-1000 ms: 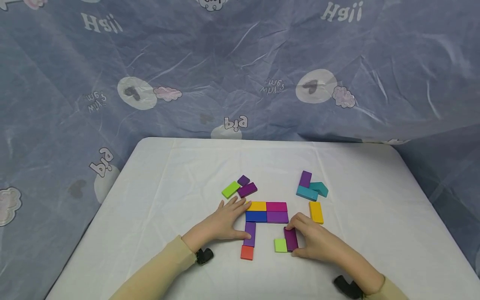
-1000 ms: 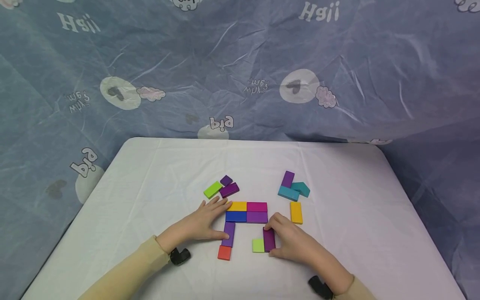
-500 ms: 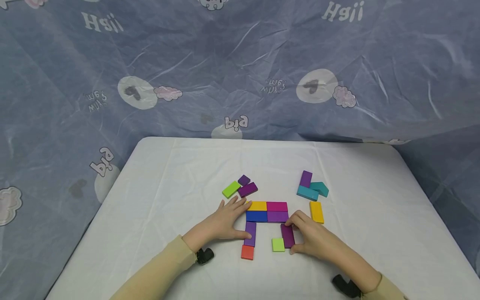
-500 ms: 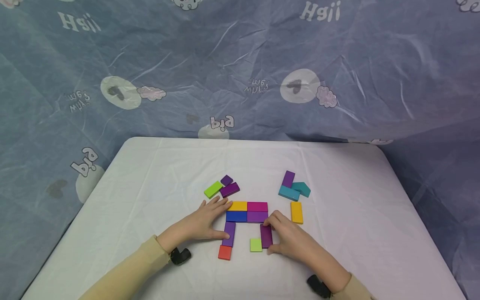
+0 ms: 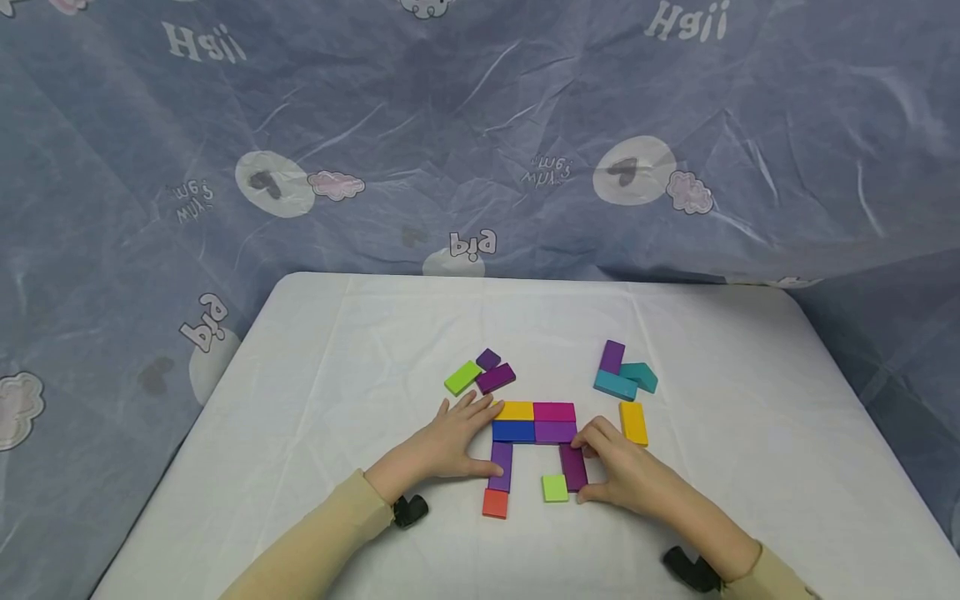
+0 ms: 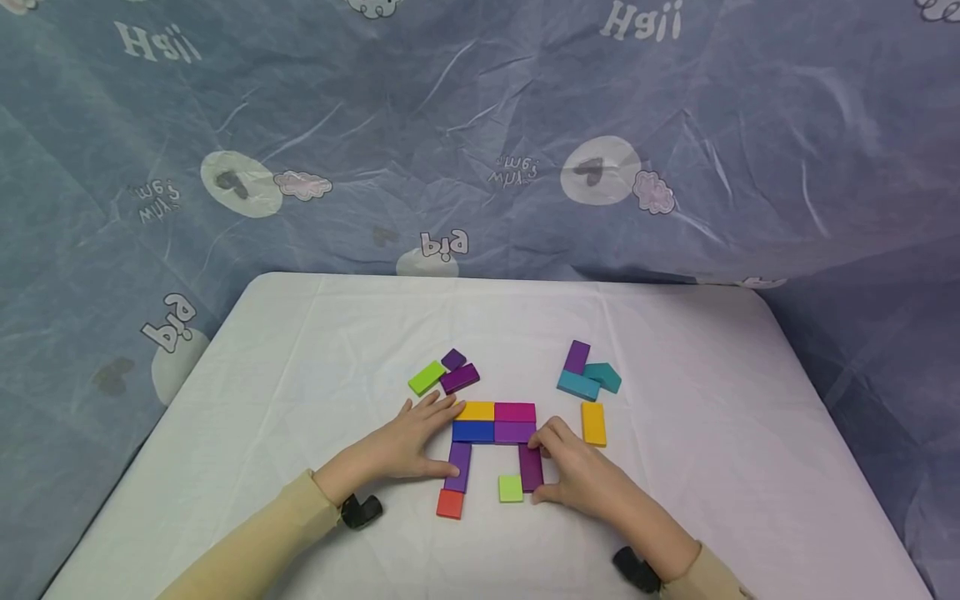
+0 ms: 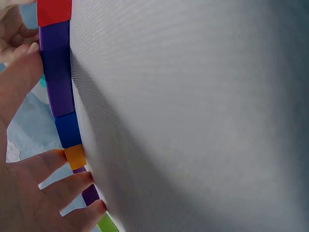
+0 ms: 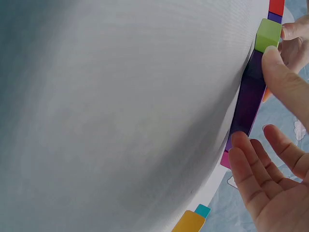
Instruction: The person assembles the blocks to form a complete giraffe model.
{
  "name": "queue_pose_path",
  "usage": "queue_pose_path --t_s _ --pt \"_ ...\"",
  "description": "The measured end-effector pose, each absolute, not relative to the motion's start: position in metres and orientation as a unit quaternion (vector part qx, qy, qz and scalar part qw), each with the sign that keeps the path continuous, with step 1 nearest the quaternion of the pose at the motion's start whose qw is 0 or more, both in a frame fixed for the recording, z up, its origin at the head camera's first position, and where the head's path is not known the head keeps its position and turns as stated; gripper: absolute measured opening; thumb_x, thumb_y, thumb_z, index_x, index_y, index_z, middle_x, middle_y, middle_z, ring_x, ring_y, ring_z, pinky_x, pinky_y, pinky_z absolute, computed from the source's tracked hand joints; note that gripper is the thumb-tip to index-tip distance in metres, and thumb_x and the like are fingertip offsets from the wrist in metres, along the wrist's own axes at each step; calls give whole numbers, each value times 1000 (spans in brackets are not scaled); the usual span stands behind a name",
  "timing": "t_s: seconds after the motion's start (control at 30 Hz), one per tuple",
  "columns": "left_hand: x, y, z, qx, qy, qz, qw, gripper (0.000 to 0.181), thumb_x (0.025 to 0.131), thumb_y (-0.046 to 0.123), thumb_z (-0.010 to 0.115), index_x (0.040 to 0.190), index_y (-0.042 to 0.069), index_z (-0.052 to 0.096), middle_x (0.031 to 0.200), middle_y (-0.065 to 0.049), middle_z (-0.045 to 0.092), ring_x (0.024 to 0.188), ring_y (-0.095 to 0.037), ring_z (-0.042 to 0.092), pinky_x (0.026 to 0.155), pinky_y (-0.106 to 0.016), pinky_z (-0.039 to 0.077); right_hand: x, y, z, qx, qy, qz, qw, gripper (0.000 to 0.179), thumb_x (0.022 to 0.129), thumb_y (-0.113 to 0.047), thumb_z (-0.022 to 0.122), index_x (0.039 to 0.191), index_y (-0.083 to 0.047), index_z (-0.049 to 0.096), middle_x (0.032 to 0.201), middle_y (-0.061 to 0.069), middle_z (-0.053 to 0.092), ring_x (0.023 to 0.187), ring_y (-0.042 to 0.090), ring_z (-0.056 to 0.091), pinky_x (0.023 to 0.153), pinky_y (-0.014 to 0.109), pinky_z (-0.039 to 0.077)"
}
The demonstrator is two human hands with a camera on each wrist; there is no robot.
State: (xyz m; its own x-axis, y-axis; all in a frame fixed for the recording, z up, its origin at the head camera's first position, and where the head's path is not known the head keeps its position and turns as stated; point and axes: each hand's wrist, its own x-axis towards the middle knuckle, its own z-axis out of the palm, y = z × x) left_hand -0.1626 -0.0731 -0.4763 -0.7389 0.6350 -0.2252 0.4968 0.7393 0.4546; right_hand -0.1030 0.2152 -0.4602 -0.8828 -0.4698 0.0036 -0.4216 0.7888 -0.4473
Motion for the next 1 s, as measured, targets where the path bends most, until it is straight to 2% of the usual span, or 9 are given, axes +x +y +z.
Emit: queue_pose_path --t_s 0.23,0.4,0.67,1.0 --pt "-162 -73 -475 309 913 187 188 94 82 58 71 156 17 29 163 -9 25 153 -34 13 117 -68 13 -100 211 -455 -263 942 -209 28 43 69 -29 90 104 -16 69 104 -8 56 97 10 56 86 30 57" --pt "-162 -73 -473 307 915 187 185 94 82 57 71 156 17 30 163 -9 26 153 -34 15 117 -68 14 -99 202 -451 -314 932 -179 13 38 71 -33 88 103 -17 74 100 -9 57 95 10 52 82 28 53" --pt "-162 -73 -474 307 914 188 188 93 83 57 70 157 18 28 163 -8 25 153 -33 13 117 -67 13 -99 192 -452 -333 931 -143 38 37 72 -37 87 101 -17 77 100 -8 61 95 11 52 82 30 51" --pt "-163 -73 -475 305 915 186 189 95 82 59 70 157 20 28 164 -7 24 153 -32 12 117 -67 12 -98 188 -455 -337 929 -152 31 31 73 -34 87 96 -17 76 98 -10 62 95 10 51 83 31 51"
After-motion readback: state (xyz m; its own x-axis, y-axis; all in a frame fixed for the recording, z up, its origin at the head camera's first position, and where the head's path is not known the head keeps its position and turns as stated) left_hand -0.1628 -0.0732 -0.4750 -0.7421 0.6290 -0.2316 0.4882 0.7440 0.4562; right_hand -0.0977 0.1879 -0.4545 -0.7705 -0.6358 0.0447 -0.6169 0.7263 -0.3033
